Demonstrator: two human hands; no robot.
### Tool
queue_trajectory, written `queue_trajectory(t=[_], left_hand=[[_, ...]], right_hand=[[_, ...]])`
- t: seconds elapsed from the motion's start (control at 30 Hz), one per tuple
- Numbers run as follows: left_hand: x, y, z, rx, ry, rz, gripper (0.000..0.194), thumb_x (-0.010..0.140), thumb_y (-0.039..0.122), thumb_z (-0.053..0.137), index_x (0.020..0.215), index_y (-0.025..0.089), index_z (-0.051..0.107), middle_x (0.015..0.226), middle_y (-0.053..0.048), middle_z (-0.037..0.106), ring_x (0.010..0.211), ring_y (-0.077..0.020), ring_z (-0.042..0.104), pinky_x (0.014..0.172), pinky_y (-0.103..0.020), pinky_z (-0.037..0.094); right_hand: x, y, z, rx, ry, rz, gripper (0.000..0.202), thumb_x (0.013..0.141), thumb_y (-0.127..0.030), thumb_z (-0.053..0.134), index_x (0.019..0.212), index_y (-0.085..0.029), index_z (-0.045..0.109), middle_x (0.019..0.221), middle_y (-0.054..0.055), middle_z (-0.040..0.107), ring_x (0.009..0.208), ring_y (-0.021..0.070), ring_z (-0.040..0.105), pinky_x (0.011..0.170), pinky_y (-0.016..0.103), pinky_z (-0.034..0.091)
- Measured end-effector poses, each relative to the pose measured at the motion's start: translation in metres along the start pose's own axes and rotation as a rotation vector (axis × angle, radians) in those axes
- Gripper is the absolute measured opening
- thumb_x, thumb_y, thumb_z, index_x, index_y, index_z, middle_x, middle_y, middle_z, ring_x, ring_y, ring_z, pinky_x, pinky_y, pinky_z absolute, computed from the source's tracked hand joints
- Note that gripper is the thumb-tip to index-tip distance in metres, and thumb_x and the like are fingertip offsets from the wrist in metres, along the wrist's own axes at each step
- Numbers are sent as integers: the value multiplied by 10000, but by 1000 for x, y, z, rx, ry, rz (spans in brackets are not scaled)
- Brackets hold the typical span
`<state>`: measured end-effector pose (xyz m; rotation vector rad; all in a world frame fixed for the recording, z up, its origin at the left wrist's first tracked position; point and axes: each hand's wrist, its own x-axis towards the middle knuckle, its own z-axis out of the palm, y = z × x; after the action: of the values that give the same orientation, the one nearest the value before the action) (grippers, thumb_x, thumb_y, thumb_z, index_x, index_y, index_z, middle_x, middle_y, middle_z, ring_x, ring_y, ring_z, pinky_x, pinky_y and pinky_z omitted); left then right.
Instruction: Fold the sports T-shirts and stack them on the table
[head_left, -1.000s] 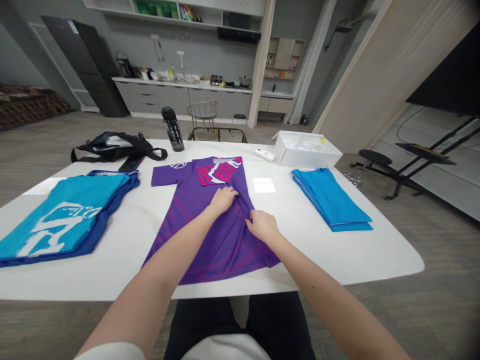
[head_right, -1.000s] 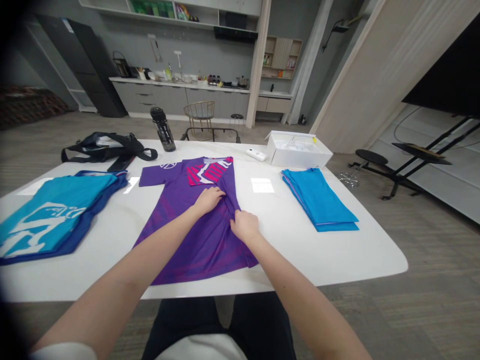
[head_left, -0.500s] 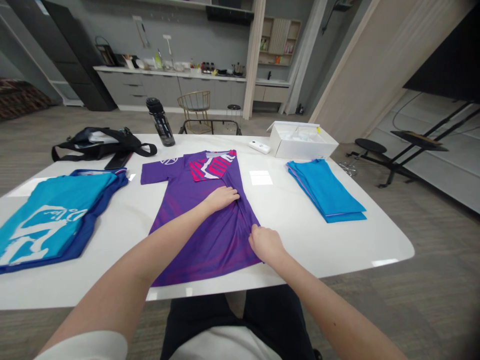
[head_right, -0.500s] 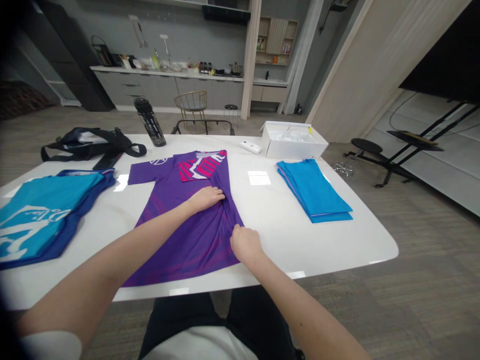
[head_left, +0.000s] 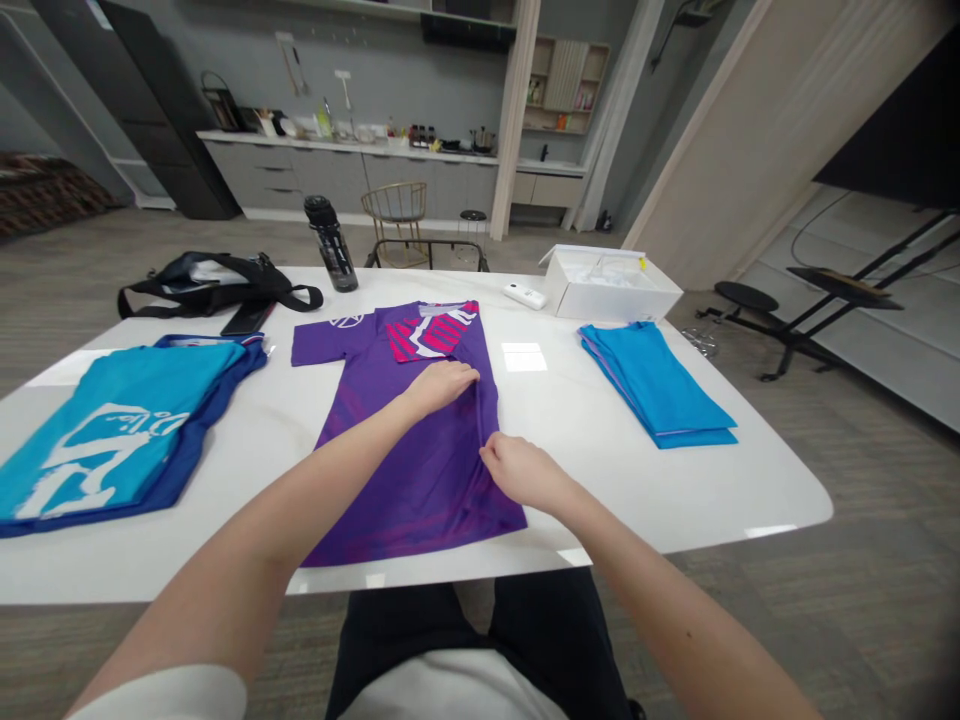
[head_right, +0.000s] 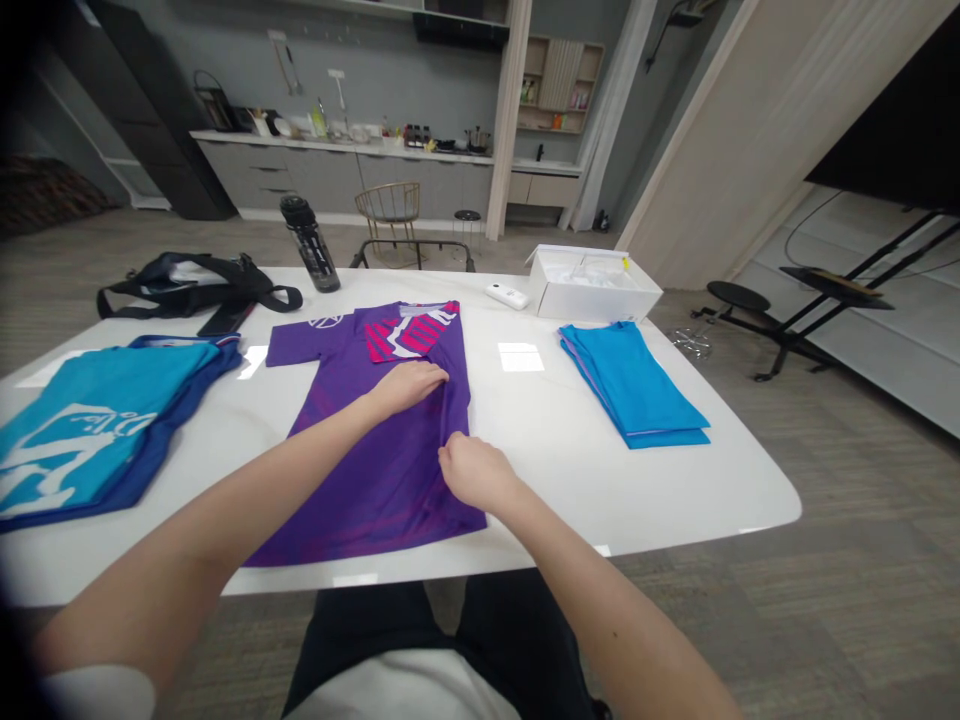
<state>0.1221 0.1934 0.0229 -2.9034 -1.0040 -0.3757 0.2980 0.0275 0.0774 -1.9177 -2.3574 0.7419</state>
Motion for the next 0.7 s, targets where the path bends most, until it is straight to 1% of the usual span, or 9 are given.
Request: queue_trajectory(t=[0.1, 0.17, 0.27, 0.33, 0.4, 0.47, 0.57, 0.63, 0.7], left_hand=[[-12, -15, -11, -42, 31, -63, 278, 1018, 227, 427, 1169, 229, 661, 1101, -71, 711, 1037, -192, 660, 912, -309, 496], [-27, -22, -14, -66, 6, -120, 268, 1010, 234, 443, 1169, 247, 659, 1126, -57, 710, 1055, -189, 660, 921, -307, 497], [-60, -17, -11, -123, -7, -256, 289, 976, 226, 497, 1238, 247, 618, 1171, -60, 701, 1065, -200, 664, 924, -321, 504], [-83, 0, -7, -229, 39, -378, 322, 973, 228, 503, 1285, 240, 578, 1131, -56, 705, 1020, -196, 677, 898, -320, 518], [-103, 27, -3, -352, 58, -439, 281, 990, 245, 480, 1250, 239, 586, 1026, -39, 715, 941, -187, 687, 857, -313, 530], [-119, 57, -2, -403, 33, -371, 260, 1000, 253, 476, 1229, 246, 599, 1045, -40, 713, 976, -184, 679, 883, -313, 521], [-139, 98, -6, -318, -51, -220, 238, 1003, 258, 498, 1198, 274, 632, 1080, -37, 699, 1039, -189, 653, 955, -349, 480], [-153, 115, -10, -285, -107, -147, 218, 1005, 272, 510, 1168, 283, 653, 1075, -35, 689, 1041, -181, 642, 979, -363, 459], [-168, 124, -15, -291, -116, -133, 207, 999, 292, 530, 1155, 279, 664, 1105, -42, 681, 1062, -177, 630, 981, -365, 454]], right_hand=[[15, -25, -1, 72, -9, -60, 332, 1037, -350, 358, 967, -184, 636, 1003, 123, 751, 904, 243, 710, 711, 303, 426], [23, -37, 5, 98, -5, -85, 327, 1037, -360, 364, 961, -192, 634, 1003, 111, 751, 907, 237, 708, 705, 298, 420], [22, -40, 23, 58, 62, -71, 301, 1027, -437, 431, 1025, -204, 622, 973, 95, 747, 890, 247, 706, 688, 298, 409], [13, -31, 36, 18, 97, -67, 272, 992, -467, 533, 1067, -217, 610, 941, 73, 741, 861, 243, 701, 684, 294, 406], [0, -17, 48, 10, 93, -114, 215, 960, -428, 614, 1055, -235, 612, 928, 42, 730, 840, 220, 691, 695, 285, 410], [-15, -2, 56, 17, 88, -195, 133, 953, -358, 640, 1022, -245, 626, 951, 21, 714, 842, 193, 676, 723, 276, 421], [-34, 18, 61, 31, 102, -308, 65, 969, -293, 619, 998, -248, 655, 973, 16, 683, 865, 170, 653, 781, 271, 442], [-44, 29, 62, 48, 118, -336, 78, 974, -297, 613, 997, -247, 669, 967, 20, 667, 890, 173, 642, 815, 275, 454], [-54, 37, 65, 65, 149, -313, 100, 971, -319, 620, 1012, -245, 674, 976, 27, 660, 917, 184, 636, 842, 287, 464]])
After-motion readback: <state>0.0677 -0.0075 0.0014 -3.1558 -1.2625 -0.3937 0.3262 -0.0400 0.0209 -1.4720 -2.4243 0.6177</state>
